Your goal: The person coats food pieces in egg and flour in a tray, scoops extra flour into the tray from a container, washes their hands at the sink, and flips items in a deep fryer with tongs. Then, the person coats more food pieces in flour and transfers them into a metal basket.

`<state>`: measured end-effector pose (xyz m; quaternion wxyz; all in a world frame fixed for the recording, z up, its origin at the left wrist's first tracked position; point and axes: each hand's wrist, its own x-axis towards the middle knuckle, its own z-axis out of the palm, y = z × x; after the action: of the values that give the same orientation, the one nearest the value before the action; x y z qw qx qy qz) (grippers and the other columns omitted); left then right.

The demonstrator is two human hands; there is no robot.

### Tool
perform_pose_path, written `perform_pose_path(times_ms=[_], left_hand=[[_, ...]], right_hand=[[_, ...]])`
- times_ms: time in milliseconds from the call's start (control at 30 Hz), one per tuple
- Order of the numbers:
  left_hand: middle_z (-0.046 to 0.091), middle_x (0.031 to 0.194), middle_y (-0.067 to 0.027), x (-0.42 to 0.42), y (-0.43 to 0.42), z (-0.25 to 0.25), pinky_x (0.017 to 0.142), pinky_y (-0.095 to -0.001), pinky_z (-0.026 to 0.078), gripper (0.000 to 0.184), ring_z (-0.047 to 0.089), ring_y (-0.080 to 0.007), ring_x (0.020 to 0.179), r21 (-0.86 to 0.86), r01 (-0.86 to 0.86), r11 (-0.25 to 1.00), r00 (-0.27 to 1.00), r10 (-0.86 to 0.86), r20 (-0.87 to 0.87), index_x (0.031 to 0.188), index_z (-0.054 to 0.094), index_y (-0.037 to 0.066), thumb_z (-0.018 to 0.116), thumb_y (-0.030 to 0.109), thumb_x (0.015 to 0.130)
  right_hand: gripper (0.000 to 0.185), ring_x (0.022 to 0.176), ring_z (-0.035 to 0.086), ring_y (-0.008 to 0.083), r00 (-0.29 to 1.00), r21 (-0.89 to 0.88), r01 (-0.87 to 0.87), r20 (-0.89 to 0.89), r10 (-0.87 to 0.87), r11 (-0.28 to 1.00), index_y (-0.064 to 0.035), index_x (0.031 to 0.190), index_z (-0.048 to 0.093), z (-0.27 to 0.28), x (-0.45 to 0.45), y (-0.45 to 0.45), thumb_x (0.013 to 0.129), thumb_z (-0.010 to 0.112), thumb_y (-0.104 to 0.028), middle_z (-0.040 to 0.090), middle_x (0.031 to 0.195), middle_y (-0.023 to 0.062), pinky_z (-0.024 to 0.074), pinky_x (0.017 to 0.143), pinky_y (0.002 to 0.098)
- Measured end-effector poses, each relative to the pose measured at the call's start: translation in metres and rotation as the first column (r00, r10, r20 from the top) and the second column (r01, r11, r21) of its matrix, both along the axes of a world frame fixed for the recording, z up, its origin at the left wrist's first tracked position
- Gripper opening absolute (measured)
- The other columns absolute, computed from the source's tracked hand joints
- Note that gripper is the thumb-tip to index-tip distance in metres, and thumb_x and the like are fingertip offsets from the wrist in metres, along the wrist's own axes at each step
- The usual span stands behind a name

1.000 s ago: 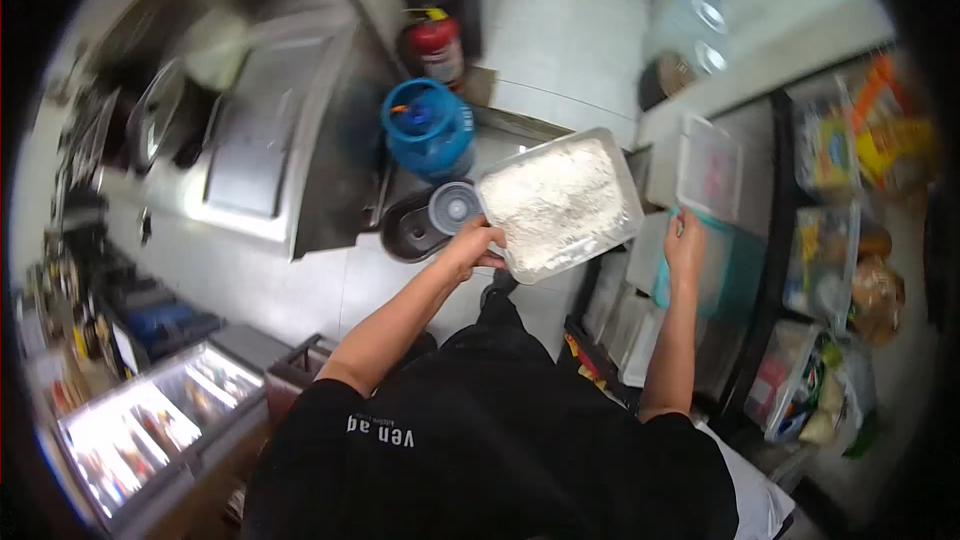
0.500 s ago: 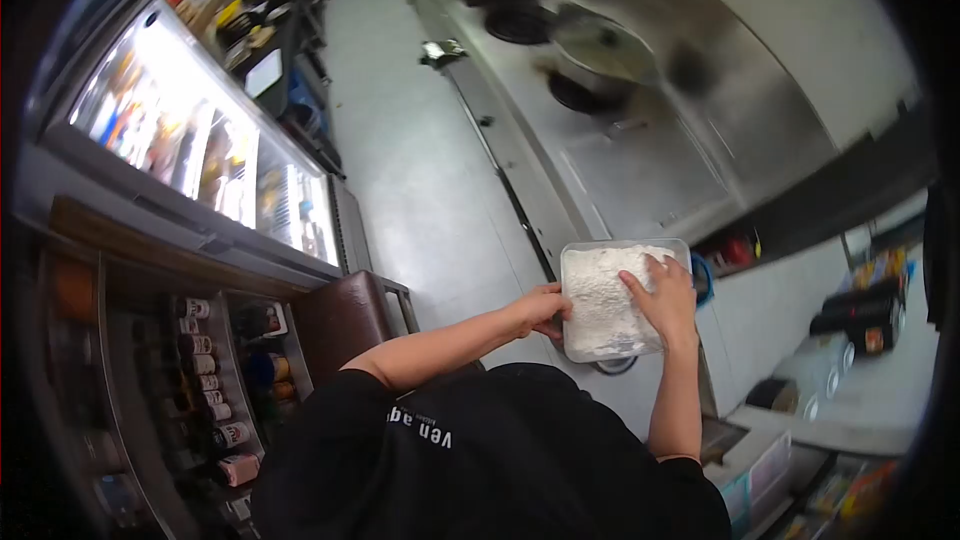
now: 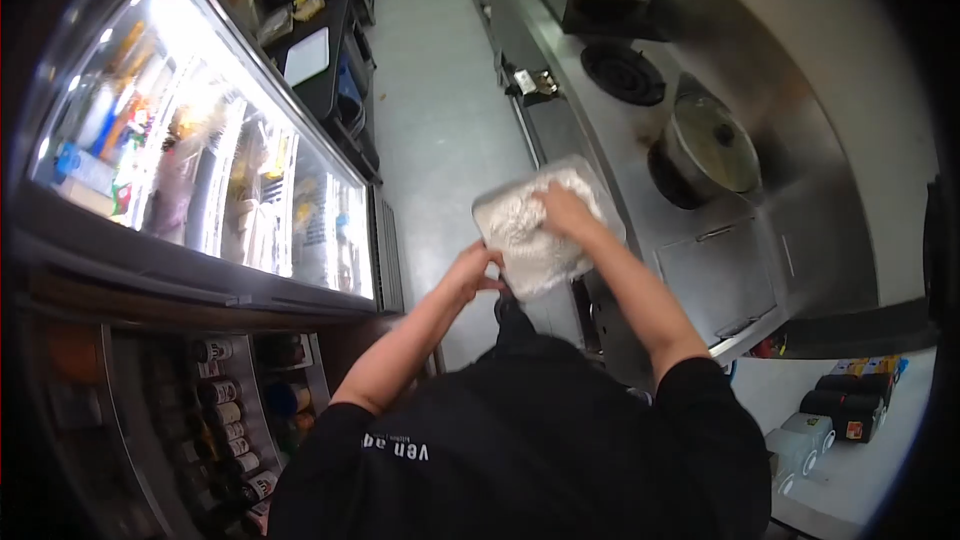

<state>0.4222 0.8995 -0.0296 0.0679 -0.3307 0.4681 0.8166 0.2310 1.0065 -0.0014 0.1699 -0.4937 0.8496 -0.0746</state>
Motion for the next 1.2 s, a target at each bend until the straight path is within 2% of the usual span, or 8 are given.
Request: perform_pose_path(times_ms=[167,367,500,567,967,1033,1133,1200], left_hand=[[0.050,0.114,-0.0160,-0.082,-0.083,0.038,0.057,-0.0312,0.057,0.052,0.064,-0.0313,0.074,-0.013,-0.114,0.993,0.981,0.115,0.156,0.117,0.041,-0.001,0.053,0.005,0.067],[0.049,0.117,-0.0139,-0.170,-0.179,0.031,0.062,-0.0305,0.056,0.054,0.063,-0.0325,0.075,0.023,-0.070,0.997,0.988,0.066,0.143,0.119,0.041,0.000,0.053,0.007,0.066],[0.050,0.115,-0.0182,-0.227,-0.234,0.016,0.054,-0.0293,0.058,0.052,0.065,-0.0342,0.066,0.048,-0.128,0.991,0.987,0.122,0.109,0.117,0.039,-0.002,0.051,0.004,0.067],[0.049,0.116,-0.0181,-0.249,-0.264,0.010,0.054,-0.0300,0.058,0.051,0.064,-0.0352,0.066,0.076,-0.094,0.993,0.993,0.088,0.074,0.117,0.039,-0.003,0.051,0.004,0.067],[0.051,0.115,-0.0127,-0.387,-0.482,0.020,0.062,-0.0315,0.057,0.053,0.062,-0.0296,0.080,0.052,0.256,0.965,0.954,-0.261,0.145,0.117,0.044,0.001,0.053,0.010,0.065],[0.052,0.113,-0.0124,-0.401,-0.512,0.008,0.063,-0.0329,0.057,0.051,0.061,-0.0262,0.083,0.123,0.281,0.952,0.952,-0.293,0.091,0.116,0.047,0.002,0.053,0.009,0.066],[0.051,0.115,-0.0136,-0.418,-0.554,-0.006,0.058,-0.0331,0.056,0.049,0.061,-0.0282,0.086,0.098,0.201,0.975,0.976,-0.208,0.061,0.115,0.048,0.002,0.053,0.007,0.066],[0.050,0.115,-0.0151,-0.429,-0.587,0.003,0.058,-0.0326,0.056,0.051,0.063,-0.0302,0.078,0.156,0.188,0.970,0.972,-0.206,0.109,0.117,0.046,0.001,0.052,0.007,0.066]], right_hand=[[0.052,0.097,0.056,0.0345,0.997,-0.039,-0.071,0.010,0.071,0.997,-0.0064,0.112,0.057,0.044,-0.088,-0.092,0.064,0.072,-0.016,0.055,0.106,0.0187,0.0435,0.089,0.0384],[0.063,0.109,0.051,0.0336,0.982,-0.055,-0.101,0.156,0.109,0.993,-0.0104,0.119,0.055,0.048,-0.178,-0.193,0.065,0.073,-0.037,0.054,0.114,0.0196,0.0432,0.090,0.0387],[0.061,0.107,0.052,0.0325,0.986,-0.024,0.023,-0.163,-0.026,0.999,-0.0127,0.120,0.055,0.030,-0.194,-0.256,0.065,0.073,-0.034,0.054,0.113,0.0184,0.0447,0.088,0.0391],[0.056,0.104,0.054,0.0315,0.999,0.001,-0.027,0.028,0.027,1.000,-0.0123,0.116,0.057,0.011,-0.222,-0.283,0.065,0.073,-0.029,0.054,0.110,0.0176,0.0456,0.087,0.0389],[0.056,0.110,0.046,0.0344,0.999,0.021,0.038,0.002,-0.038,0.999,-0.0233,0.116,0.058,0.011,-0.321,-0.469,0.063,0.074,-0.033,0.050,0.119,0.0127,0.0443,0.087,0.0471],[0.051,0.110,0.047,0.0336,0.999,-0.089,-0.048,-0.014,0.047,0.995,-0.0173,0.112,0.061,-0.014,-0.347,-0.485,0.063,0.073,-0.024,0.052,0.117,0.0147,0.0417,0.092,0.0422],[0.047,0.111,0.047,0.0317,0.998,0.113,-0.006,-0.057,0.012,0.994,-0.0132,0.108,0.062,-0.004,-0.387,-0.511,0.064,0.072,-0.023,0.051,0.117,0.0153,0.0405,0.092,0.0433],[0.049,0.110,0.048,0.0317,0.999,0.111,0.032,-0.032,-0.029,0.993,-0.0096,0.109,0.060,0.052,-0.383,-0.544,0.063,0.073,-0.020,0.050,0.118,0.0175,0.0409,0.092,0.0440]])
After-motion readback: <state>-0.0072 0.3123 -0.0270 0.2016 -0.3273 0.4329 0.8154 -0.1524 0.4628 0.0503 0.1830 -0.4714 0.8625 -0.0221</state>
